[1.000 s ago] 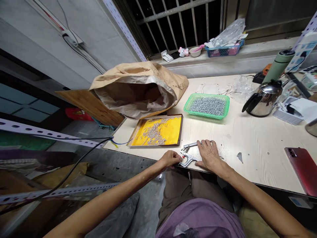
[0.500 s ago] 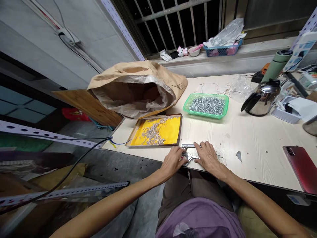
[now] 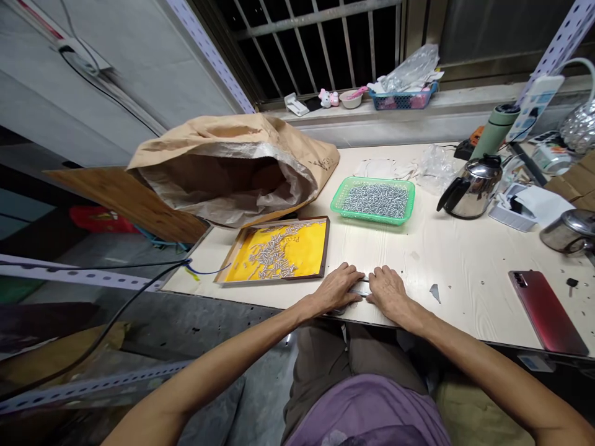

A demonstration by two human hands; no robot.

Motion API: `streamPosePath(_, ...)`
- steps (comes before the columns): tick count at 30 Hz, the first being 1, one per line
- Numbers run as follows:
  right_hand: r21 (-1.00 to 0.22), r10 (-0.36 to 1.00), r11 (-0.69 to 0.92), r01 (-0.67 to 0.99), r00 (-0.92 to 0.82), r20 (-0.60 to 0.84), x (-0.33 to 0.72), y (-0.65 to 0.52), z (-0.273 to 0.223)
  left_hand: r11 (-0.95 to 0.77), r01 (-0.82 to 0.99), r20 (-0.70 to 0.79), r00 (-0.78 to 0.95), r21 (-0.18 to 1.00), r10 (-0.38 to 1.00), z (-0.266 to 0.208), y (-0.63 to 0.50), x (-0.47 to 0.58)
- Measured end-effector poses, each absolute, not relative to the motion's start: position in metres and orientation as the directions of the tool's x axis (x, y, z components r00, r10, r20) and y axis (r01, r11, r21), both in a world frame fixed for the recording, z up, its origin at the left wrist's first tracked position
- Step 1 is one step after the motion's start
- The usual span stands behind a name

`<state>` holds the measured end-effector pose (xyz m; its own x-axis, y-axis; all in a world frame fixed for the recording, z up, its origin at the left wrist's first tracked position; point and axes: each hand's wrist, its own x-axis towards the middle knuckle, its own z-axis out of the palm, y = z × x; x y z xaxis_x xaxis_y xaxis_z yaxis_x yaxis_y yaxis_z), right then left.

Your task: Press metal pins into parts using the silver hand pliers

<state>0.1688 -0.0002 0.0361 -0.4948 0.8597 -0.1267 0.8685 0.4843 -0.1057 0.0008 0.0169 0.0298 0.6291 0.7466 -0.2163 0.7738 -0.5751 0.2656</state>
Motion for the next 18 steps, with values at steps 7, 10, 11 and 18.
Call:
streamPosePath(7, -0.107, 0.832, 0.495, 0.862, -0.506, -0.228, 0.165, 0.004, 0.035, -0.442, 0.856, -0.247, 0.505, 0.269, 0.827, 0.028, 0.015, 0.008)
streamPosePath(10, -0.115, 0.844, 0.486, 0.866, -0.499, -0.196, 0.17, 0.007, 0.037, -0.426, 0.863, -0.188, 0.482, 0.273, 0.856, 0.024, 0.009, 0.008)
streamPosePath(11, -0.132, 0.843, 0.486, 0.864, -0.504, -0.188, 0.174, 0.01, 0.038, -0.425, 0.861, -0.14, 0.474, 0.279, 0.869, 0.02, 0.004, 0.008)
streamPosePath(18, -0.251, 0.854, 0.454, 0.855, -0.498, -0.151, 0.196, 0.045, 0.028, -0.602, 0.72, 0.229, 0.558, 0.344, 0.798, -0.025, -0.045, 0.024)
